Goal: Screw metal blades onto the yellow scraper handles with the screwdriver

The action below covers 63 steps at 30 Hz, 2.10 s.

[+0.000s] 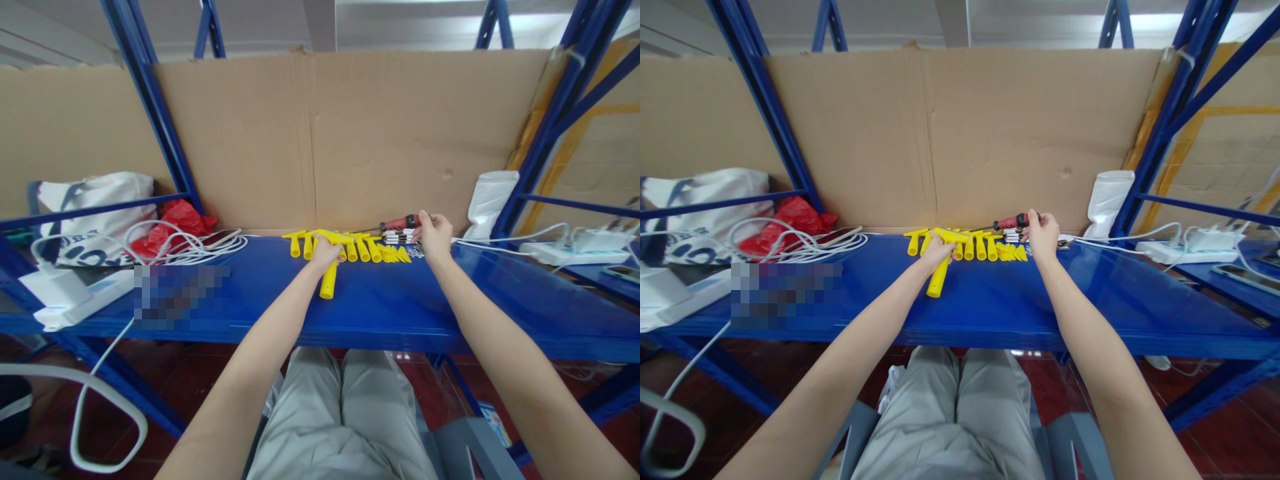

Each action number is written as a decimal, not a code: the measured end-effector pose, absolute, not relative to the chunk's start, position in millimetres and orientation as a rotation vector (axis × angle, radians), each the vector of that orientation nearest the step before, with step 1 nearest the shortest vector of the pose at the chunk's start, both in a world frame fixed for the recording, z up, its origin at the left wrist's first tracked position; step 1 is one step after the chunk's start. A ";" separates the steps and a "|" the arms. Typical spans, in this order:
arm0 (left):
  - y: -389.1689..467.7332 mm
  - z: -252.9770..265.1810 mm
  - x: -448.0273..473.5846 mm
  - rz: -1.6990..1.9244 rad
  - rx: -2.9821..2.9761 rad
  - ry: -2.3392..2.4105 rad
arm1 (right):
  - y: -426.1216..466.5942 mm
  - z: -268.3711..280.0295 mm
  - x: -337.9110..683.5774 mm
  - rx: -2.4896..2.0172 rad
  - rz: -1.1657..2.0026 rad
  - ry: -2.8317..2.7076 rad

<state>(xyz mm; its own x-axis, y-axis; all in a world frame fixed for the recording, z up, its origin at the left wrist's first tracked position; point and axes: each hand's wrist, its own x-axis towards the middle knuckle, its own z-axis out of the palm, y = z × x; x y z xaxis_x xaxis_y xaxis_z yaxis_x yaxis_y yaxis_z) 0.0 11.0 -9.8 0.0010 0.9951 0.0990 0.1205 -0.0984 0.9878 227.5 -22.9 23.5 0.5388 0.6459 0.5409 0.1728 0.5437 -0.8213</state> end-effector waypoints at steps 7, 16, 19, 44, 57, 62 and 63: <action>-6.3 0.6 4.7 1.140 1.537 1.302 | -21.8 23.5 228.4 -0.945 0.460 -0.987; -4.8 -1.1 0.6 1.036 1.888 1.380 | -25.9 29.4 224.7 -0.909 0.507 -0.930; -6.1 0.2 -0.3 1.058 1.902 1.407 | -25.3 28.8 226.8 -0.924 0.490 -0.913; -7.0 18.6 -4.5 0.988 1.132 0.922 | -25.7 27.1 224.2 -0.964 0.523 -0.955; -6.5 17.0 -2.8 1.091 1.103 0.959 | -25.0 24.2 224.2 -0.987 0.530 -0.991; -8.3 18.1 -3.2 1.051 1.136 0.972 | -26.0 25.7 223.4 -0.999 0.533 -0.972; -8.5 18.3 -3.4 1.051 1.136 0.962 | -26.6 26.3 223.0 -1.009 0.534 -0.962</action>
<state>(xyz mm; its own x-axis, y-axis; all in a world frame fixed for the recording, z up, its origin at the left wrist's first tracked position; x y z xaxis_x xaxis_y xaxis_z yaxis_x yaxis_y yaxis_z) -3.4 -8.5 18.3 0.2367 0.9696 -0.0623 -0.1480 0.0993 0.9840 223.0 -26.6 26.3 0.4995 0.7579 0.4197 0.0450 0.4611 -0.8862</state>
